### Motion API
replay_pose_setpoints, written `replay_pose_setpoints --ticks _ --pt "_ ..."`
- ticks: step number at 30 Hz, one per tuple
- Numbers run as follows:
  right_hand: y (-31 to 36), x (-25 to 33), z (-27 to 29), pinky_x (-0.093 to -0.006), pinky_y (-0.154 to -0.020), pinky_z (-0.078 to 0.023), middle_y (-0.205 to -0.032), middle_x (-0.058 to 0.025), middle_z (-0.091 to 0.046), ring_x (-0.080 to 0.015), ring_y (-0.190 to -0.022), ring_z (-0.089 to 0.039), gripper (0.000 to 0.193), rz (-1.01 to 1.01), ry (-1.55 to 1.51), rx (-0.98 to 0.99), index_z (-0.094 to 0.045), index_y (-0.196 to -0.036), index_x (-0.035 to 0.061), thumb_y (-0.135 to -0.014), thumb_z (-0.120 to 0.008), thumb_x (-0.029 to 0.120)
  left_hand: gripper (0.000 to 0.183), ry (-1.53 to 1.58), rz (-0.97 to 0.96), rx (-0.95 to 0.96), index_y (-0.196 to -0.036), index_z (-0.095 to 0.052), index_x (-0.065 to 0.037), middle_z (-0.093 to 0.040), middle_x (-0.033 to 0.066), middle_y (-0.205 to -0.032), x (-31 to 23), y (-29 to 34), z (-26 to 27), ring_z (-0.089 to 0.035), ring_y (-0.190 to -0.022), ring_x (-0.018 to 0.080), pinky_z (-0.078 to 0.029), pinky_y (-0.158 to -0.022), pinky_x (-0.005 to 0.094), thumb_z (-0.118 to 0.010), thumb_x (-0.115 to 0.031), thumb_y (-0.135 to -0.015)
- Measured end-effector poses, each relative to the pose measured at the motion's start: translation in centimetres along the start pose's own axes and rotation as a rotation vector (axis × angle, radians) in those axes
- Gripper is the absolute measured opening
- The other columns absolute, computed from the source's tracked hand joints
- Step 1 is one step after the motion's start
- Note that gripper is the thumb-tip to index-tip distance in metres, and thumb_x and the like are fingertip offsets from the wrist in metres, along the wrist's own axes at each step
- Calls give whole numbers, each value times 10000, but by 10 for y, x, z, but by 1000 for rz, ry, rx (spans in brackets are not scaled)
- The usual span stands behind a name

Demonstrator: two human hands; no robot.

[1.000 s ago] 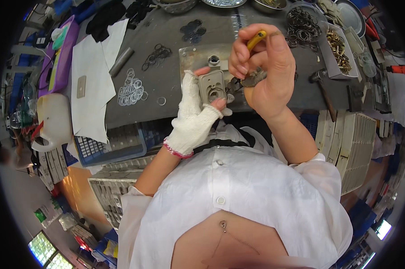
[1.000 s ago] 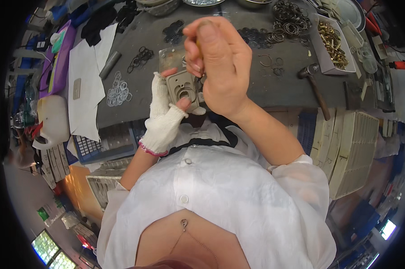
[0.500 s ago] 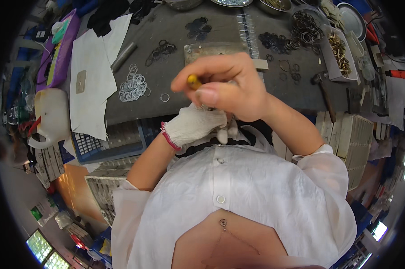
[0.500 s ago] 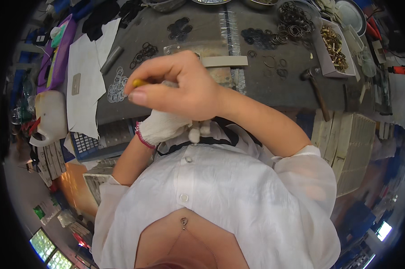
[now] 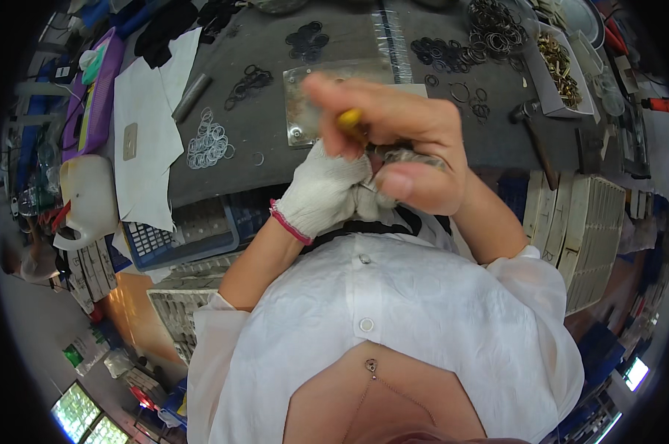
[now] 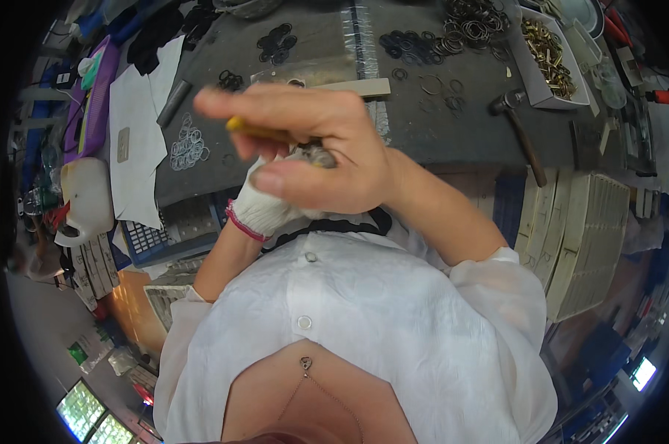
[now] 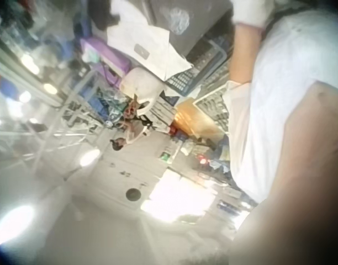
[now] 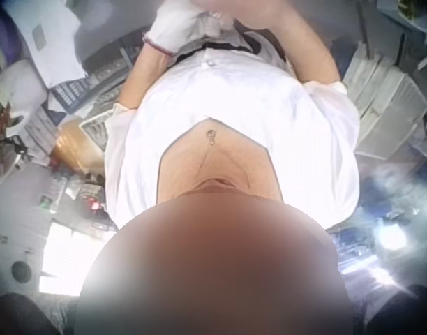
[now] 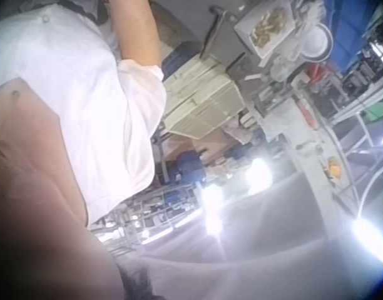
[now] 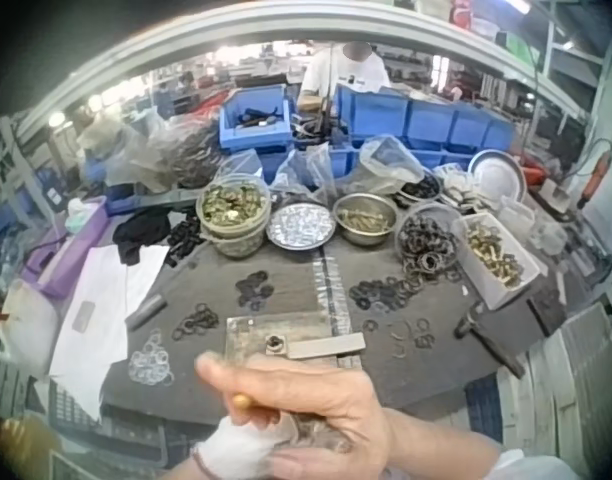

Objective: Assembling small metal components using a hammer and pliers at a workbench.

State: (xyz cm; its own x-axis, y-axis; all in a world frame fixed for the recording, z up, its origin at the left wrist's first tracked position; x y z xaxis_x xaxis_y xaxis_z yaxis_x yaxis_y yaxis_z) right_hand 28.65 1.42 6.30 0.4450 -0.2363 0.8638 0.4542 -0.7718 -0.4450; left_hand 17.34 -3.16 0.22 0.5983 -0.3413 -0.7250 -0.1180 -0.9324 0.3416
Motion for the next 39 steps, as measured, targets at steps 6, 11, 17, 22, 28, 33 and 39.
replay_pose_setpoints --ticks 6,11,17,22,28,33,39 --pt "-24 -12 17 -224 -609 -457 -823 -106 -630 -123 -675 -550 533 -214 -371 502 -530 -1284 -63 -853 -532 250 409 -362 193 205 -1217 -440 -16 -588 103 -971 10 7 12 -630 -761 178 -539 -626 286 -623 -128 -869" --pt "-8 16 52 -225 -623 -450 -899 -102 -580 -126 -753 -530 701 -194 -304 -43 -450 -1330 -90 -848 -501 417 653 -360 275 162 -1335 -386 54 -604 126 -949 -14 6 16 -608 -670 155 -523 -558 282 -699 -118 -789" --pt "20 -17 32 -250 -867 -425 -1044 -45 -593 -99 -960 -540 471 -609 542 -38 -542 -1256 28 -814 -695 87 610 -506 190 93 -1289 -393 62 -617 144 -881 -51 -3 19 -620 -584 159 -478 -413 252 -699 -60 -776" --pt "-1 -35 43 -345 -968 -445 -1113 -143 -622 -239 -1058 -604 344 -414 594 -195 -533 -1182 -10 -850 -611 29 322 -551 -12 -63 -1147 -462 23 -587 101 -748 -68 -41 31 -573 -469 125 -437 -356 225 -586 -89 -871" --pt "0 -49 56 -371 -956 -457 -1137 -168 -623 -288 -1089 -609 347 -494 693 -215 -530 -1187 14 -853 -615 55 250 -605 -52 -135 -1107 -507 20 -579 76 -785 -60 -62 26 -552 -474 96 -435 -371 211 -570 -112 -904" --pt "-3 -46 64 -386 -872 -482 -1122 -175 -629 -308 -1017 -630 386 -503 726 -136 -533 -1220 68 -846 -629 76 278 -726 -68 -110 -1150 -498 23 -581 89 -839 -60 -69 26 -561 -502 93 -439 -382 209 -559 -110 -914" --pt "30 -16 73 -225 -694 -423 -1032 -63 -519 -112 -787 -483 537 -185 692 -524 -515 -1311 67 -795 -656 23 496 -531 -75 -116 -1319 -388 29 -558 171 -1080 -56 -60 28 -619 -638 140 -517 -482 234 -576 -42 -865"
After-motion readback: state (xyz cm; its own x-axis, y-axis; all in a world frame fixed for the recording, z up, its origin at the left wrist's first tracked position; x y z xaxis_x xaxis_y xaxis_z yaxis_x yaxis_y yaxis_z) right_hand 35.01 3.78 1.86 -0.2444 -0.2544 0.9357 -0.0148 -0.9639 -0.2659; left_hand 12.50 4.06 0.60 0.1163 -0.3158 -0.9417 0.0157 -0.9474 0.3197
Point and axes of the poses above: each hand's wrist, its own y-axis away from the middle knuckle, its own z-axis out of the back of the hand, x = y × z, the point moved 2 cm from there along -y, towards the middle knuckle
